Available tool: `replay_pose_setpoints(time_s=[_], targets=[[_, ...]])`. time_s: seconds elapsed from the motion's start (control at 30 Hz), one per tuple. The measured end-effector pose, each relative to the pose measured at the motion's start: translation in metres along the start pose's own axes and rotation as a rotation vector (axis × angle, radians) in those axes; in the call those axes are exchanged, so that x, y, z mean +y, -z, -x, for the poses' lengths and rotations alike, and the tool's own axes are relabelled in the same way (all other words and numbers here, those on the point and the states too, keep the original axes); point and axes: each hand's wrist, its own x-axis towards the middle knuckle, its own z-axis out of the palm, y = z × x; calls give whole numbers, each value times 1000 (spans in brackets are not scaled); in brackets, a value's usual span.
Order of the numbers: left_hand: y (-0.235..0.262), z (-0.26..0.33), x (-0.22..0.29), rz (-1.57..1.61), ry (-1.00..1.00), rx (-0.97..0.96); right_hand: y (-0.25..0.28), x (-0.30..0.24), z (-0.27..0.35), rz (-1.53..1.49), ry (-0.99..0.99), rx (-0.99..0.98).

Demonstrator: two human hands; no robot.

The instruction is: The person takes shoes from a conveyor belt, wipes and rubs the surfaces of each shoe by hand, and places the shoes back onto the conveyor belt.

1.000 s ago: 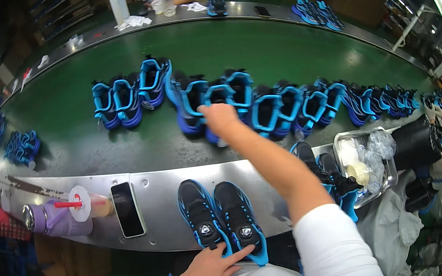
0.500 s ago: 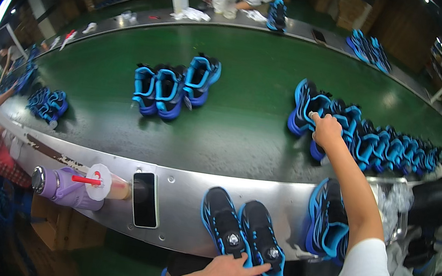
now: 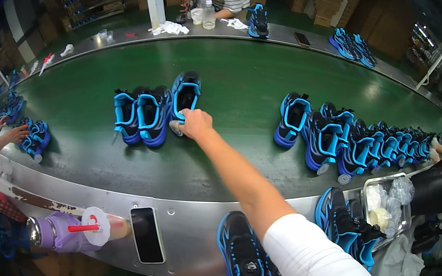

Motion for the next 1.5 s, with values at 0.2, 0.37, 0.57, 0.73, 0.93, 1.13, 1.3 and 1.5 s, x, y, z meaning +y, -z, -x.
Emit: replay_pose_setpoints(time_s=[0.2,0.37,0.57,0.73,0.93,1.13,1.3,1.5], targets=[[72,0,54,-464,-268,473,88,130,90,69,-143,84],[158,-52,42,-504,-362,768,154,206,124,369,-155,63],[266,-112,14,-964,-125,874,176,158,165,90,-30,66],[326,-127,-95,-1020,200,736,177,126,194,-126,79,-34],[386,-123,-85,-667,49,1191,183,134,241,-68,145,-136],[514,0,-276,-1031,730,1015,129,77,304,-360,157,-336],[538,-35,-287,-735,783,778,110,79,354,-342,-17,-412],[504,-51,-273,-724,779,1006,106,82,369,-362,-18,-405]])
